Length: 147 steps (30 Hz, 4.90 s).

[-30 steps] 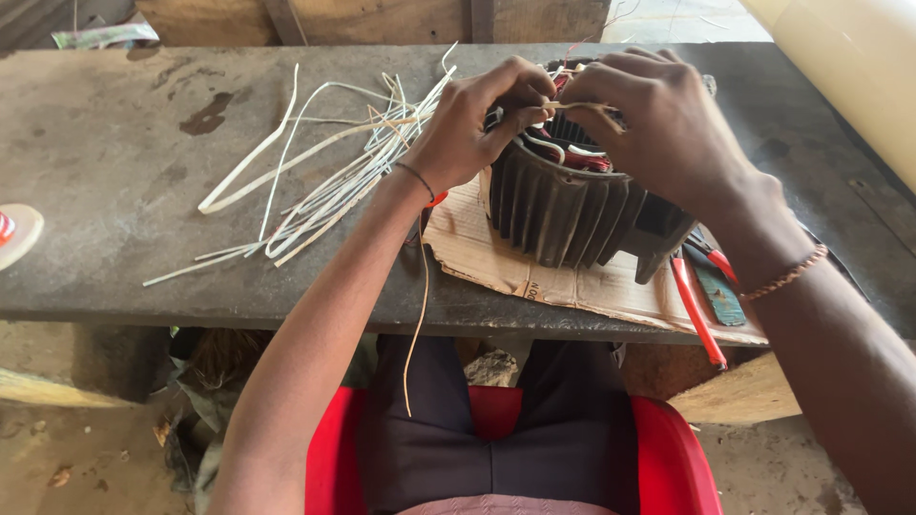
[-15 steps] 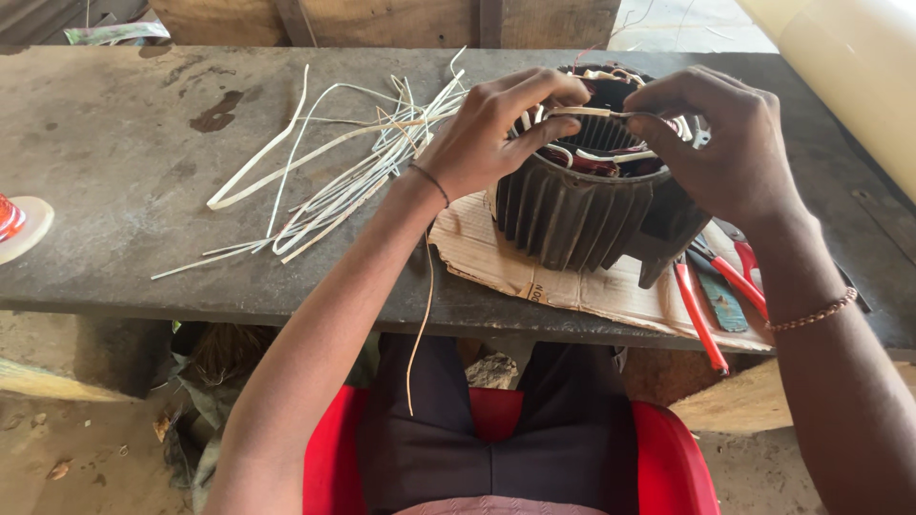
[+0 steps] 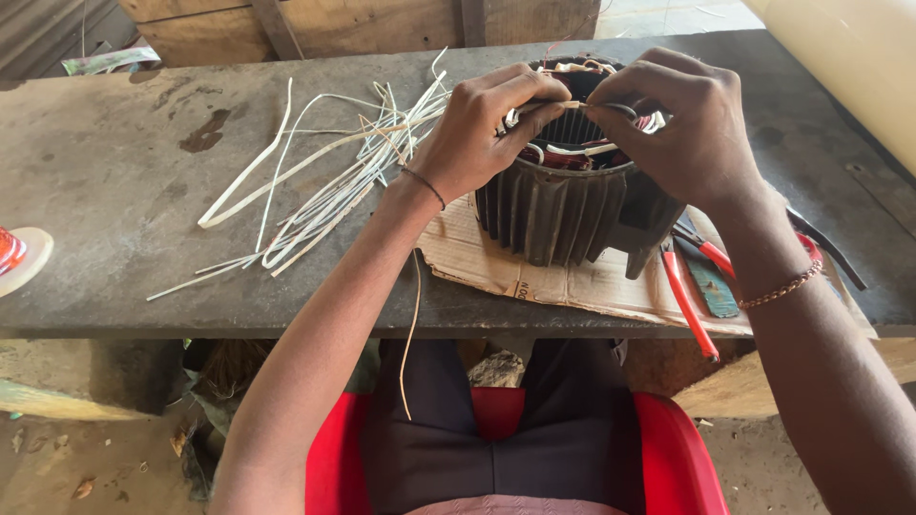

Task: The person repairs an electric motor by hand, using pliers and scissors to cut and insert insulated wires into the stator slots. They repeatedly adjust the wire placement and trim excess length while working at a bench.

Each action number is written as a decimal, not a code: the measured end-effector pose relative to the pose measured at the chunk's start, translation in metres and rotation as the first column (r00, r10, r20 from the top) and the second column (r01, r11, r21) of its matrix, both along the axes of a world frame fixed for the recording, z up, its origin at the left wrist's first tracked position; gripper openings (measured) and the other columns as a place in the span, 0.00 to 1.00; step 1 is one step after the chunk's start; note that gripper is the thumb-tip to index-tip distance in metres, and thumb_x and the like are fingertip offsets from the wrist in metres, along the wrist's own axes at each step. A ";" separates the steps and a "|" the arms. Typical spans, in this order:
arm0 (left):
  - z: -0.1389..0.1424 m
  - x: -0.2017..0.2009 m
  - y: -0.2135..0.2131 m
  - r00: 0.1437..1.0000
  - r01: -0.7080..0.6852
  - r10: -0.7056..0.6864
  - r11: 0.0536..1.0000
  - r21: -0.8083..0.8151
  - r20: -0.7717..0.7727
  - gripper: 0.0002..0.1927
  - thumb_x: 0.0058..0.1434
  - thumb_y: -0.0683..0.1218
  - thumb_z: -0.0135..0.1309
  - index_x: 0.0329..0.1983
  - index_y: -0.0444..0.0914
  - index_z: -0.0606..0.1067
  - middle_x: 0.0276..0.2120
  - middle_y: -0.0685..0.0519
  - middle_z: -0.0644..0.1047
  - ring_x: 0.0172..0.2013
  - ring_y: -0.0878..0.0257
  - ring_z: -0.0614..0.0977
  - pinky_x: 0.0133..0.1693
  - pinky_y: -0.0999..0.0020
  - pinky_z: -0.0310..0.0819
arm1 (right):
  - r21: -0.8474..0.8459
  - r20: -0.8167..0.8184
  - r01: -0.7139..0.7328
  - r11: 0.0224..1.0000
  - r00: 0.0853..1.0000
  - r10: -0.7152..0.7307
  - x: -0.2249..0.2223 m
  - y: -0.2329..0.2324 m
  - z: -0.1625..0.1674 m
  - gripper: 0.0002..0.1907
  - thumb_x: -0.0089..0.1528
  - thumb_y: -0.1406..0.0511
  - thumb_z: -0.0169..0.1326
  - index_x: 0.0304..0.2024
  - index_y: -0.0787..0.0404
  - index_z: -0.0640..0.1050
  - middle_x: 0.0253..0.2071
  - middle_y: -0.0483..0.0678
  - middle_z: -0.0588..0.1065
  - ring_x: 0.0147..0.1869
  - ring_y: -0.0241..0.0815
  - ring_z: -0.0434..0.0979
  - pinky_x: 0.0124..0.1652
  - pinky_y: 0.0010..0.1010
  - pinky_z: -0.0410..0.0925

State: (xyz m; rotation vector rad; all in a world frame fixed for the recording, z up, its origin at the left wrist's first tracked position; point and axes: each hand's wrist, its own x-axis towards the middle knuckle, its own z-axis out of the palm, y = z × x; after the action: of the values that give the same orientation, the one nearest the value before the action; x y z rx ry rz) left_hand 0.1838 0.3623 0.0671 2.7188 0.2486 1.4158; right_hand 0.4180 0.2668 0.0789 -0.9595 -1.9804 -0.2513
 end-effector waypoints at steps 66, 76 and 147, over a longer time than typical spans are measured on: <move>0.032 -0.029 0.020 0.934 0.025 -0.005 0.998 0.049 -0.357 0.01 0.66 0.39 0.60 0.39 0.38 0.80 0.39 0.52 0.81 0.42 0.58 0.84 0.47 0.65 0.79 | -0.214 0.300 0.089 0.973 0.954 -0.021 0.028 -0.010 0.033 0.10 0.61 0.68 0.64 0.46 0.55 0.84 0.40 0.48 0.81 0.41 0.47 0.82 0.42 0.38 0.74; 0.056 -0.002 0.016 0.758 -0.151 0.181 0.983 0.102 -0.626 0.09 0.61 0.31 0.55 0.30 0.37 0.78 0.37 0.53 0.81 0.40 0.61 0.84 0.46 0.67 0.81 | -0.111 0.426 0.043 0.993 0.905 0.008 0.017 -0.006 0.036 0.11 0.56 0.75 0.59 0.39 0.58 0.83 0.41 0.49 0.78 0.53 0.52 0.78 0.53 0.42 0.71; -0.070 0.017 0.025 0.913 -0.164 0.339 0.815 -0.556 0.226 0.22 0.68 0.62 0.51 0.54 0.43 0.76 0.67 0.46 0.68 0.70 0.51 0.63 0.70 0.53 0.46 | -0.058 0.068 0.013 0.998 0.998 -0.009 -0.017 -0.011 0.001 0.19 0.64 0.79 0.46 0.56 0.65 0.77 0.48 0.54 0.78 0.57 0.56 0.77 0.58 0.47 0.67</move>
State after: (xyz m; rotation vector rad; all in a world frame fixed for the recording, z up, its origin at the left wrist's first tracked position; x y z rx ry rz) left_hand 0.2007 0.3875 -0.0032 2.0326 0.8686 1.5327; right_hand 0.4007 0.2558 0.0794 -1.0109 -2.0546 -0.2360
